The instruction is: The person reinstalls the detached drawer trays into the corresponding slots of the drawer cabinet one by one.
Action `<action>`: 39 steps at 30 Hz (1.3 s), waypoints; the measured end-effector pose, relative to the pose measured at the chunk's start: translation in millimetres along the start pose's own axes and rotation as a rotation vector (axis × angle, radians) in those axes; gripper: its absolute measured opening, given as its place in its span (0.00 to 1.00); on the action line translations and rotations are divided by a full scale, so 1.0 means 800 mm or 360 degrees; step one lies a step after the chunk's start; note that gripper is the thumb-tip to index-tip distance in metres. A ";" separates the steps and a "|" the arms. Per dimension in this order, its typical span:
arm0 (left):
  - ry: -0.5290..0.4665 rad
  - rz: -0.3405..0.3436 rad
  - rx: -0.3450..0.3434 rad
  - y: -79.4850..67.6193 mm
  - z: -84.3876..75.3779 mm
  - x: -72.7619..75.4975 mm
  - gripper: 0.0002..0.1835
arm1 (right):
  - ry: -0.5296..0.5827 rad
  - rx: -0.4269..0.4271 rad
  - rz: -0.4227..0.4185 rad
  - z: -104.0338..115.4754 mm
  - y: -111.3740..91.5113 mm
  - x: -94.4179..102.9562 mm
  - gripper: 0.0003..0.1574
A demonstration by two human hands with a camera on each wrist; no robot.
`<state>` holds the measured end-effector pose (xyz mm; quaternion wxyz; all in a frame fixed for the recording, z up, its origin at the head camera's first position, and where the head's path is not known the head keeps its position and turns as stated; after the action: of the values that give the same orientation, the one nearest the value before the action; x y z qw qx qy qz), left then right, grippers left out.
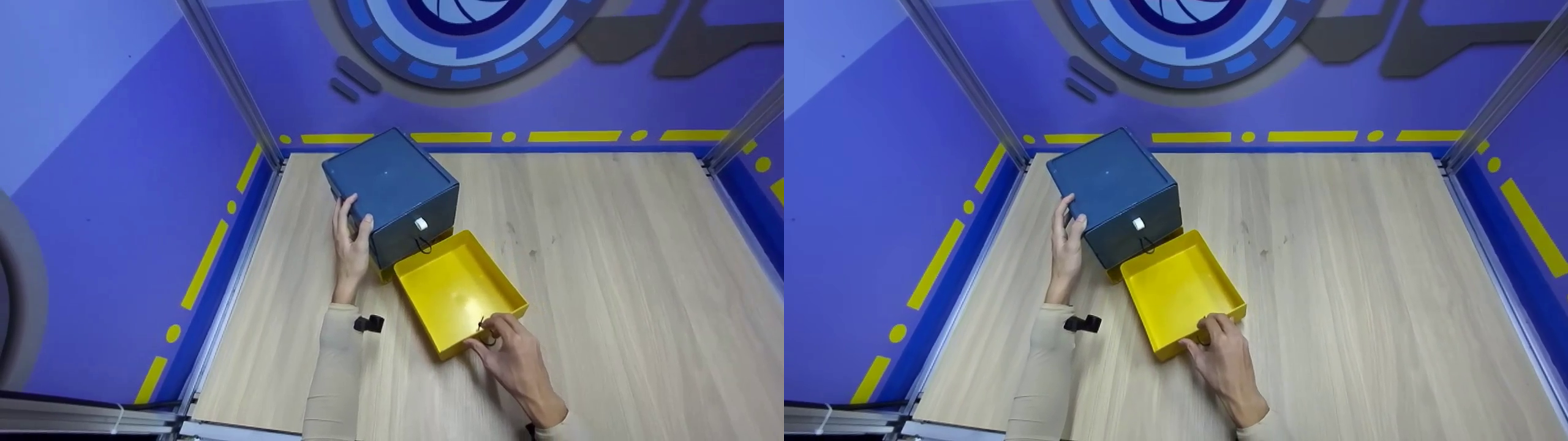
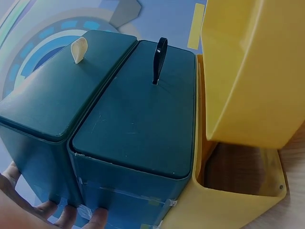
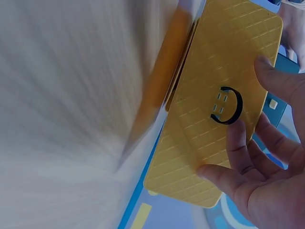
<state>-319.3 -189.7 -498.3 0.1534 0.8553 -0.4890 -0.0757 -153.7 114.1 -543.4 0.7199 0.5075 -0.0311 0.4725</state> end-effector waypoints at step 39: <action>0.0036 -0.0012 -0.0003 0.000 0.000 -0.001 0.32 | -0.0007 0.0085 0.0049 -0.005 0.021 -0.038 0.31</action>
<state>-319.9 -189.3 -498.4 0.1593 0.8579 -0.4839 -0.0672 -184.4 97.7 -549.2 0.6988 0.5270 -0.0280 0.4829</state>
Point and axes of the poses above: each hand's wrist, its own y-axis towards the middle knuckle, its own x-axis out of the back of the hand, z = x × y, the point moved 10 cm from there along y, towards the middle knuckle, and after that the axes turned 14 degrees about -z, right-handed, at the moved point
